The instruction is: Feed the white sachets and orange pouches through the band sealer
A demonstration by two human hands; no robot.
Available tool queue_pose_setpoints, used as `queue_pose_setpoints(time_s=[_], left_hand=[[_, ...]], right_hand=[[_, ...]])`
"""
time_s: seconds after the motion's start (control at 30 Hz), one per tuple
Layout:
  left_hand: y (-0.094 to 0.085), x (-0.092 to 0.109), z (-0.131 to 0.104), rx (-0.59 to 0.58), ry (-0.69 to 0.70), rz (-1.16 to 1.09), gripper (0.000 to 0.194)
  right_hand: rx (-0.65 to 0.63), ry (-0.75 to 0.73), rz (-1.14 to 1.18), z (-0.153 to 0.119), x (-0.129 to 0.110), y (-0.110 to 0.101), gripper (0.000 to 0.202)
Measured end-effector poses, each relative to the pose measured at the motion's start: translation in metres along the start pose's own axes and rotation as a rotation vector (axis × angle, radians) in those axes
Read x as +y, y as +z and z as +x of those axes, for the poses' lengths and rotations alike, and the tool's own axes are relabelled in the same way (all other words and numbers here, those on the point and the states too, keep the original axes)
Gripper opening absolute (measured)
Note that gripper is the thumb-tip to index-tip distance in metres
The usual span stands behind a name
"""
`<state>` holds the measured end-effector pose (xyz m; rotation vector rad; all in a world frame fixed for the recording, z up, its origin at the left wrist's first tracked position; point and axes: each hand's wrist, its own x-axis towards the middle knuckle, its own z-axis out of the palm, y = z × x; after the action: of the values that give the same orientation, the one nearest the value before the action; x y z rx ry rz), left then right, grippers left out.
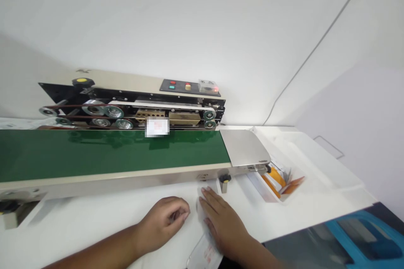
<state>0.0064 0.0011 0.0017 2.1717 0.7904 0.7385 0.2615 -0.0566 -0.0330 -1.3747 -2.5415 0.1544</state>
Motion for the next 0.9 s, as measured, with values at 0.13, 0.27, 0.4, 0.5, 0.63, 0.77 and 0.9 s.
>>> queue_pose_setpoints(time_s=[0.13, 0.27, 0.4, 0.5, 0.63, 0.77, 0.9], left_hand=[[0.001, -0.001, -0.001, 0.004, 0.01, -0.009, 0.011], [0.0, -0.001, -0.001, 0.003, 0.004, -0.014, 0.01], [0.0, -0.001, -0.001, 0.003, -0.004, -0.006, 0.011], [0.001, -0.001, 0.0, 0.0, -0.005, -0.01, 0.011], [0.001, 0.0, 0.0, -0.012, -0.013, -0.016, 0.011], [-0.002, 0.002, -0.001, -0.016, -0.026, -0.06, 0.008], [-0.003, 0.002, -0.003, -0.084, -0.035, -0.126, 0.038]], right_hand=[[-0.006, -0.153, 0.019, -0.002, -0.006, -0.009, 0.061], [-0.185, -0.316, 0.061, 0.005, -0.014, -0.024, 0.078], [-0.239, -0.286, 0.109, 0.008, -0.015, -0.024, 0.071], [-0.172, -0.211, 0.185, 0.005, -0.015, -0.017, 0.056], [-0.063, -0.089, 0.287, 0.004, -0.017, -0.007, 0.025], [0.036, -0.012, 0.386, 0.009, -0.018, 0.001, 0.005], [0.268, 0.07, 0.536, 0.019, -0.021, 0.007, 0.008]])
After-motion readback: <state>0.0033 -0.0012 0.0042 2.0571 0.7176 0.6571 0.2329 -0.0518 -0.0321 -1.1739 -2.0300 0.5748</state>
